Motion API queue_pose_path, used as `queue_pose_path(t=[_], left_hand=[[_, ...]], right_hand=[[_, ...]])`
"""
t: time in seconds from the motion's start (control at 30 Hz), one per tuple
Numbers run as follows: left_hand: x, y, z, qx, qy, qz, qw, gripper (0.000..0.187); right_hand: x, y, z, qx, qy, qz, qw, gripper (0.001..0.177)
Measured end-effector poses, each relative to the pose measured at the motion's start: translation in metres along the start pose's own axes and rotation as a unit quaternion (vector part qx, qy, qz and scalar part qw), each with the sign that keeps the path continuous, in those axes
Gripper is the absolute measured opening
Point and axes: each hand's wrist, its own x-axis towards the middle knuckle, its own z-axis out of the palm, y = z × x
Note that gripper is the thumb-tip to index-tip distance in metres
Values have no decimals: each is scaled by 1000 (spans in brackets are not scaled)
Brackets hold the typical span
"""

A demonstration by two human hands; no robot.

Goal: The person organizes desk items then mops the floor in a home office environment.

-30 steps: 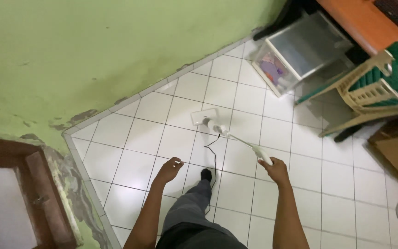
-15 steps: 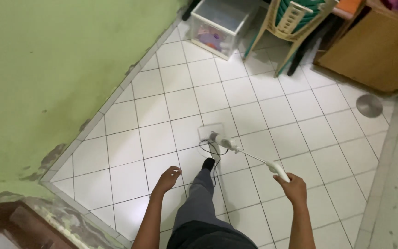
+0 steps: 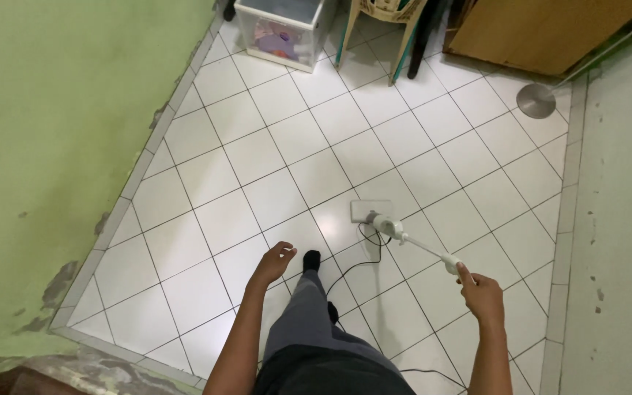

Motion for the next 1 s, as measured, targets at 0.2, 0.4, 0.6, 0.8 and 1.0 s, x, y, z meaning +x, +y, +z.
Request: queue_pose_path(t=[0.2, 0.4, 0.6, 0.8, 1.0], left_hand=[[15, 2, -3, 15, -13, -19, 1000, 53], [65, -9, -26, 24, 1, -22, 999, 51], [118, 29, -74, 8, 20, -41, 999, 50], [177, 58, -105, 20, 33, -27, 999, 52], [233, 106, -120, 49, 2, -32, 998, 54]], right_hand=[[42, 8, 26, -72, 12, -69, 995, 81], [83, -51, 44, 6, -60, -7, 998, 77], [148, -126, 55, 34, -80, -12, 996, 74], [190, -195, 52, 10, -70, -1, 998, 77], [226, -252, 54, -18, -67, 13, 998, 81]])
